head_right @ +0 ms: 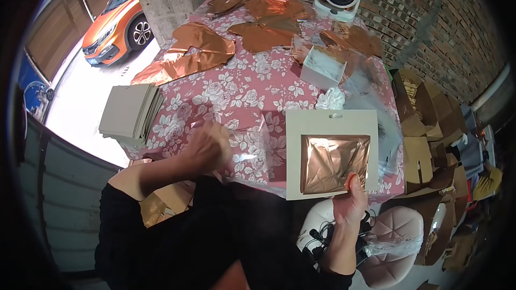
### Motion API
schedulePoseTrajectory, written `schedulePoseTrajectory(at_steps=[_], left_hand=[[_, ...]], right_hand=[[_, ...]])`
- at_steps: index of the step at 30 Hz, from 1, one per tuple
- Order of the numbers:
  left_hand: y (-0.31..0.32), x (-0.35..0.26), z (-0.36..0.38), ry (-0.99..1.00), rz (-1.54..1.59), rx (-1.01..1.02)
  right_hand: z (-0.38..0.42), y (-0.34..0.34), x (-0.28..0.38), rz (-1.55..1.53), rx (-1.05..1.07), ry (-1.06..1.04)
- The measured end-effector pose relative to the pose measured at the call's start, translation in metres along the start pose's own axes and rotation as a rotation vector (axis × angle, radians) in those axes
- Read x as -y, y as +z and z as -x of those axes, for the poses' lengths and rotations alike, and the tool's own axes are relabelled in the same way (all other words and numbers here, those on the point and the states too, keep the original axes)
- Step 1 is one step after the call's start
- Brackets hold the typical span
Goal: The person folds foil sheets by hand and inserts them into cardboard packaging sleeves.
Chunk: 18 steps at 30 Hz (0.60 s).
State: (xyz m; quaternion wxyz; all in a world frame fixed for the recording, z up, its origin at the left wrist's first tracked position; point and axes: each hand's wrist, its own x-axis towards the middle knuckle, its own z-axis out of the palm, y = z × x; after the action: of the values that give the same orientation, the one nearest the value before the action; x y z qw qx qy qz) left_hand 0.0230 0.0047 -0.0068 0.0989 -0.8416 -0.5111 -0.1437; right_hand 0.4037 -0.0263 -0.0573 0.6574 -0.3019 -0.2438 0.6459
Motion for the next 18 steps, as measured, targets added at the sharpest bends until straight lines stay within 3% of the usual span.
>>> schedulePoseTrajectory(at_steps=[1, 2, 3, 5, 11, 15, 18], left_hand=[[-0.002, -0.005, 0.002, 0.027, 0.13, 0.039], [0.003, -0.009, 0.004, -0.101, 0.129, 0.198], [0.008, -0.009, 0.01, -0.102, 0.136, 0.196], [0.018, -0.009, 0.021, 0.086, 0.101, 0.247], [0.013, -0.023, 0.007, 0.077, 0.193, 0.043], [0.03, -0.033, -0.011, 0.036, 0.144, 0.029], [0.038, -0.043, -0.023, -0.053, 0.309, 0.032]], right_hand=[[0.001, -0.003, 0.001, 0.038, -0.053, 0.012], [0.001, -0.003, 0.002, 0.076, -0.106, 0.024], [0.003, 0.004, 0.004, 0.083, -0.107, 0.023], [0.006, 0.022, 0.01, 0.092, -0.105, 0.017], [0.009, 0.042, 0.017, 0.162, -0.064, 0.016], [0.007, 0.035, 0.019, 0.205, -0.117, 0.011], [0.01, 0.047, 0.023, 0.265, -0.172, -0.063]])
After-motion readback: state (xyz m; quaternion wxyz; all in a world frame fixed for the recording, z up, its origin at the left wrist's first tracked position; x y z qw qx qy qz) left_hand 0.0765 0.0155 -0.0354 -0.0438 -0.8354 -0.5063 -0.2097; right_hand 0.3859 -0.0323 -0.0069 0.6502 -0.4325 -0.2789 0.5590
